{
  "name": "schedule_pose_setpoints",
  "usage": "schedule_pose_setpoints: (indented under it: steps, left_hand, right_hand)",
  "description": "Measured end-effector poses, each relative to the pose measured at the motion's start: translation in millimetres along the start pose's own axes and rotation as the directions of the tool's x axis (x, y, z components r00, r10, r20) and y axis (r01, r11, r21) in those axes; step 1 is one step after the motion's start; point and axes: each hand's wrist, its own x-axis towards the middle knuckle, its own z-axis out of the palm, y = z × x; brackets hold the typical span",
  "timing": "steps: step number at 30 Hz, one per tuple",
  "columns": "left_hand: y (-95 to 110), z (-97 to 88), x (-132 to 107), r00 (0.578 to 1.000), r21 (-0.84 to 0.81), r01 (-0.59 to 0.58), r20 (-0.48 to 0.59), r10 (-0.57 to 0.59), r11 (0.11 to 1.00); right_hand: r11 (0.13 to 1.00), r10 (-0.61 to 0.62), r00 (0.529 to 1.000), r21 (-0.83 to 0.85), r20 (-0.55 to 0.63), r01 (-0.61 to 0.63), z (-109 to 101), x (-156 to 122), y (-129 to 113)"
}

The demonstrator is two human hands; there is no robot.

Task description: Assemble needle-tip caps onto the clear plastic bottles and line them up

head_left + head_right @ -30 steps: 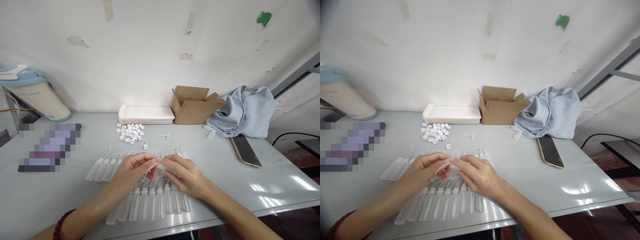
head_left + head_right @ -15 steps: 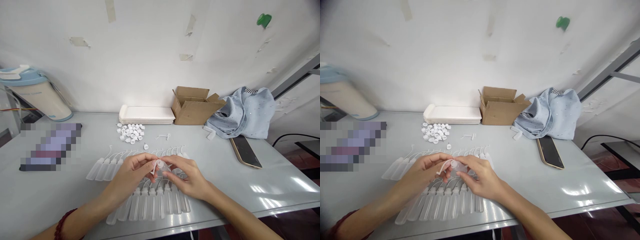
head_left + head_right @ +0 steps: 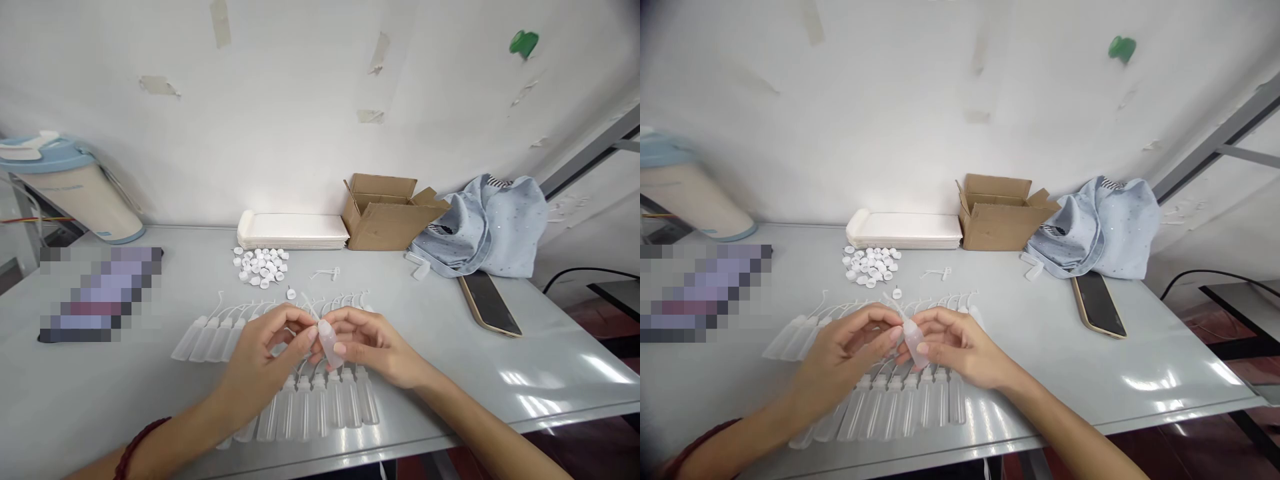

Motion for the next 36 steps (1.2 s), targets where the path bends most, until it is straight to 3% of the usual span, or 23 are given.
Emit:
schedule_pose_setpoints:
  steps: [2,4,6,9,12,16,23,28,36]
  left_hand:
    - [-2.9,1.3,-1.9,0.971,0.169,-0.218,-0.059,0.231,0.961]
    - [-5.9,2.3,-2.9,0.888,0.338,-0.411,-0.063,0.456,0.847]
    - [-8.4,2.8,-3.0,0.798,0.453,-0.531,-0.017,0.602,0.716]
    - [-11.4,2.8,-2.2,0.716,0.529,-0.621,0.083,0.693,0.578]
    - [-14.4,2.3,-1.2,0.669,0.577,-0.666,0.182,0.72,0.473]
    - [-18.3,2.3,-0.6,0.637,0.615,-0.673,0.201,0.744,0.411]
    - [-16.4,3.3,-1.5,0.585,0.679,-0.661,0.2,0.786,0.319]
    - [-15.1,3.2,-0.3,0.578,0.699,-0.658,0.23,0.783,0.28]
    - [-7.7,4.3,6.6,0.582,0.701,-0.668,0.283,0.762,0.25]
  right_hand:
    - [0.998,0.027,0.999,0.053,0.023,-0.028,-1.5,0.0,-0.6]
    - [0.995,0.045,0.999,0.088,0.029,-0.047,-3.1,-0.5,-0.9]
    - [0.992,0.061,0.998,0.105,0.036,-0.064,-4.3,-1.3,-1.5]
    - [0.99,0.07,0.996,0.12,0.061,-0.077,-4.3,-2.3,-2.7]
    - [0.986,0.077,0.995,0.144,0.071,-0.086,-3.3,-2.2,-2.7]
    - [0.983,0.071,0.996,0.164,0.058,-0.08,-2.4,-1.3,-1.5]
    - [0.999,0.036,0.998,0.036,0.053,-0.038,-4.2,-3.7,-5.2]
    - [1.0,-0.007,0.998,-0.007,-0.061,0.006,-3.3,-3.4,-2.2]
    - [0.913,-0.123,0.974,-0.406,-0.192,0.035,3.2,-4.6,-9.6]
